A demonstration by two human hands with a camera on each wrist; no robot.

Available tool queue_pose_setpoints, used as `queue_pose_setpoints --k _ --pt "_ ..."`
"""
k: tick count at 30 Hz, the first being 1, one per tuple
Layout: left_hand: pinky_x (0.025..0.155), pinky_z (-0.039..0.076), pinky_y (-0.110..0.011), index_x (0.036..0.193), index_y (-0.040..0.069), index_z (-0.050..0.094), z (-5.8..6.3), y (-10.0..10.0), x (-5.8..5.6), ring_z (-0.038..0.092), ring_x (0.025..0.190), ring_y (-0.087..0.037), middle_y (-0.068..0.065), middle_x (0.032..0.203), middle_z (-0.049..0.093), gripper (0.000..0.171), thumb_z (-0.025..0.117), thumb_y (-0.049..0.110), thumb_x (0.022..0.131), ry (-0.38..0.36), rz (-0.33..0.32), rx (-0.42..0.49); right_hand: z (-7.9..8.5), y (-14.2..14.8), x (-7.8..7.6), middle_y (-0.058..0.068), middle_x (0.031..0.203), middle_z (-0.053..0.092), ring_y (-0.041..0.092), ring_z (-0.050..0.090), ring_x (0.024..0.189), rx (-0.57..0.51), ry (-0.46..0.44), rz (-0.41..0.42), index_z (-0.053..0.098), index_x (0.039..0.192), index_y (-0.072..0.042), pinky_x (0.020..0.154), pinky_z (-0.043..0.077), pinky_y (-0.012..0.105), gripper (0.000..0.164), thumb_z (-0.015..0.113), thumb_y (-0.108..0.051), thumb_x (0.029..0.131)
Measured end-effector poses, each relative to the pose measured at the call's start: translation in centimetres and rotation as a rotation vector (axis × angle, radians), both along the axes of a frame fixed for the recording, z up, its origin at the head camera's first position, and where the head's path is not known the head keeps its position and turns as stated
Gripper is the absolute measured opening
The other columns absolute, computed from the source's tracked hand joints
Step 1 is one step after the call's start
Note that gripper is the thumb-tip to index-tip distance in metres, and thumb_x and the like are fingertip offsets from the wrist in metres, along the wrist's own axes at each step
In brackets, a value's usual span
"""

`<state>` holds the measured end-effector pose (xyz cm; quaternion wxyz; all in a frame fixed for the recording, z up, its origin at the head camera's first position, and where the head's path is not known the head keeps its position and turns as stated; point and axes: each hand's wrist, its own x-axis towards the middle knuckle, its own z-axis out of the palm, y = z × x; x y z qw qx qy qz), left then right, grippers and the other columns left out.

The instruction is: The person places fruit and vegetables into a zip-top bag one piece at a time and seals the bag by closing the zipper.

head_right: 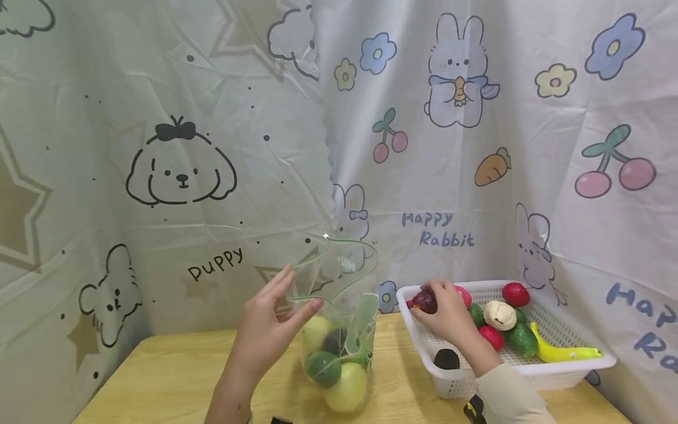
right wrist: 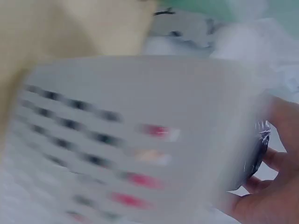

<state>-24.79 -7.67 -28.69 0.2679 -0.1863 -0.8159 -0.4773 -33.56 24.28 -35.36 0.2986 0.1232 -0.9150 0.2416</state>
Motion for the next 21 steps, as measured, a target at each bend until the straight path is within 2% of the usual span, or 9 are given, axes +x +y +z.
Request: queue_pose_setpoints --k 5,9,12,16,21 --pt "0.076 0.060 -0.030 0.134 -0.001 0.046 0.0 -0.2 0.1 0.038 0.131 -0.027 -0.009 0.150 0.037 0.083 0.069 0.052 0.075 0.004 -0.009 -0.002 5.6 -2.6 2.5 0.027 0.113 0.051 0.040 0.054 0.097 -0.035 0.115 0.087 0.055 0.116 -0.004 0.074 0.058 0.061 0.048 0.075 -0.022 0.076" --pt "0.076 0.060 -0.031 0.135 -0.002 0.046 0.1 -0.3 0.1 0.038 0.131 -0.028 -0.009 0.151 0.036 0.083 0.068 0.051 0.075 0.010 -0.016 0.004 10.8 -5.1 4.6 0.022 0.120 0.049 0.032 0.051 0.100 -0.105 0.234 0.184 0.053 0.120 -0.006 0.073 0.059 0.058 0.049 0.073 -0.023 0.079" --pt "0.076 0.060 -0.031 0.135 -0.001 0.046 0.2 -0.3 0.1 0.039 0.131 -0.026 -0.008 0.151 0.036 0.082 0.069 0.051 0.075 0.009 -0.013 0.007 13.7 -7.2 5.8 0.016 0.124 0.048 0.026 0.051 0.101 -0.117 0.263 0.273 0.050 0.124 -0.011 0.076 0.059 0.054 0.053 0.072 -0.029 0.080" --pt "0.075 0.060 -0.029 0.135 -0.001 0.046 0.2 -0.3 0.1 0.041 0.129 -0.027 -0.007 0.151 0.036 0.082 0.068 0.052 0.076 0.001 -0.002 -0.006 15.3 -9.7 6.7 0.011 0.129 0.047 0.021 0.053 0.103 -0.032 0.235 0.378 0.050 0.126 -0.016 0.080 0.060 0.048 0.054 0.072 -0.034 0.079" --pt "0.076 0.060 -0.030 0.135 -0.002 0.045 0.3 -0.4 0.3 0.040 0.130 -0.030 -0.009 0.151 0.035 0.083 0.067 0.052 0.076 0.007 -0.009 -0.016 15.2 -11.5 6.7 0.012 0.133 0.047 0.023 0.054 0.105 0.071 0.201 0.430 0.052 0.125 -0.016 0.079 0.060 0.044 0.052 0.073 -0.031 0.079"
